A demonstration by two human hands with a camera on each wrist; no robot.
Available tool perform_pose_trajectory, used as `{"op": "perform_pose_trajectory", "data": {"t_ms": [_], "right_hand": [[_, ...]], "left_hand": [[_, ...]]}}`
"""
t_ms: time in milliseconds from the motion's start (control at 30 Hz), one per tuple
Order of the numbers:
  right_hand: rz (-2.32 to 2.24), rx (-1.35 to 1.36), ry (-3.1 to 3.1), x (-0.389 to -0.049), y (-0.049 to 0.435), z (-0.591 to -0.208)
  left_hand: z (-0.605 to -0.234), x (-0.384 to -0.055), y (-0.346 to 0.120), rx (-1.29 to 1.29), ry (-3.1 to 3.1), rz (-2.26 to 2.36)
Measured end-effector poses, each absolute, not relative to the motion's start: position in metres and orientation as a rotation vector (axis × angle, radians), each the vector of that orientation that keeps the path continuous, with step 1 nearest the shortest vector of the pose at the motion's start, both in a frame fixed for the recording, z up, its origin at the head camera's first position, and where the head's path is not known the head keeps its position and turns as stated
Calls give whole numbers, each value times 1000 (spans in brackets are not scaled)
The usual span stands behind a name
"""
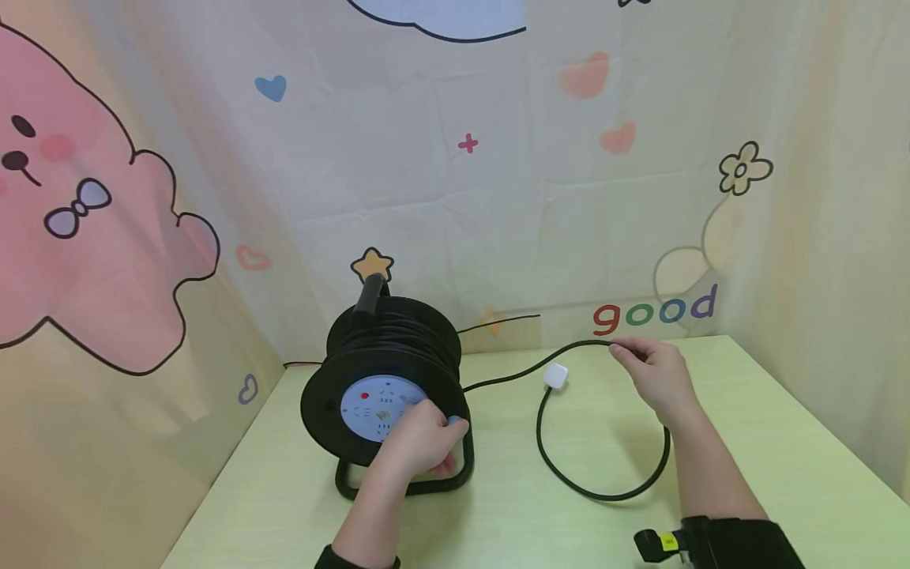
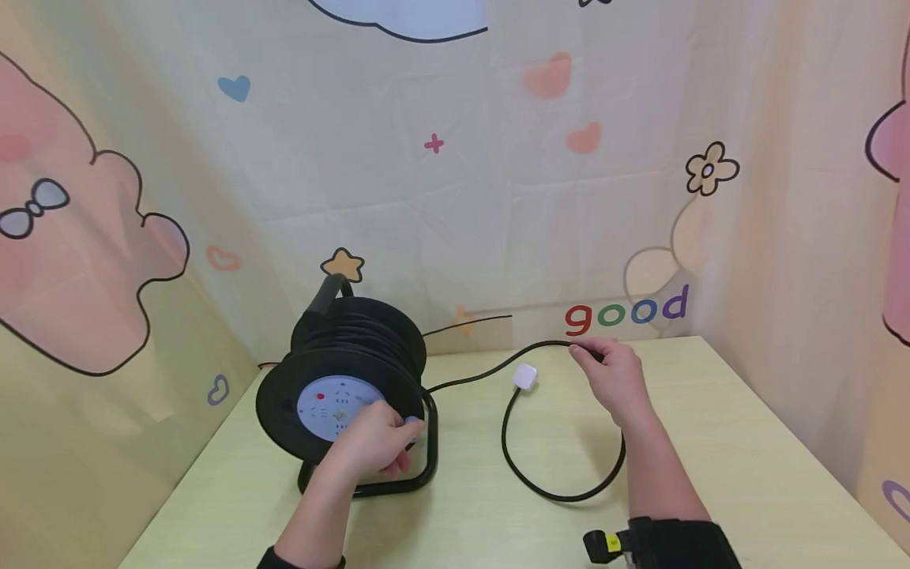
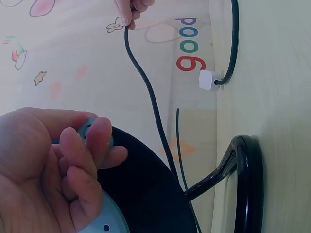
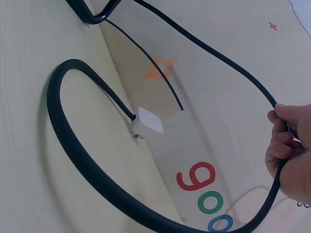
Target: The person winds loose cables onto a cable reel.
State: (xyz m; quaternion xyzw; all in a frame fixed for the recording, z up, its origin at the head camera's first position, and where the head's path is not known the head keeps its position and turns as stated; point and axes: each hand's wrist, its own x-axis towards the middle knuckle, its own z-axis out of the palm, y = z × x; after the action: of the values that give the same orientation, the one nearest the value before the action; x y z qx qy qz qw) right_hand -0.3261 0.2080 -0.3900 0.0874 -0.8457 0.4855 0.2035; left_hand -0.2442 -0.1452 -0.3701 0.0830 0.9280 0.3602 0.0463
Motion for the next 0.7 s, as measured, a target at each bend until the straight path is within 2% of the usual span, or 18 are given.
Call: {"op": "perform_pose_trajectory", "data": {"t_ms": [467, 700], "right_hand": [[1573, 401, -2391, -324, 189, -387], [1825, 468, -2302, -321, 172, -386]], "left_hand": [[-380, -245, -154, 236, 2822, 869], [-389, -245, -163, 202, 2801, 836]]}}
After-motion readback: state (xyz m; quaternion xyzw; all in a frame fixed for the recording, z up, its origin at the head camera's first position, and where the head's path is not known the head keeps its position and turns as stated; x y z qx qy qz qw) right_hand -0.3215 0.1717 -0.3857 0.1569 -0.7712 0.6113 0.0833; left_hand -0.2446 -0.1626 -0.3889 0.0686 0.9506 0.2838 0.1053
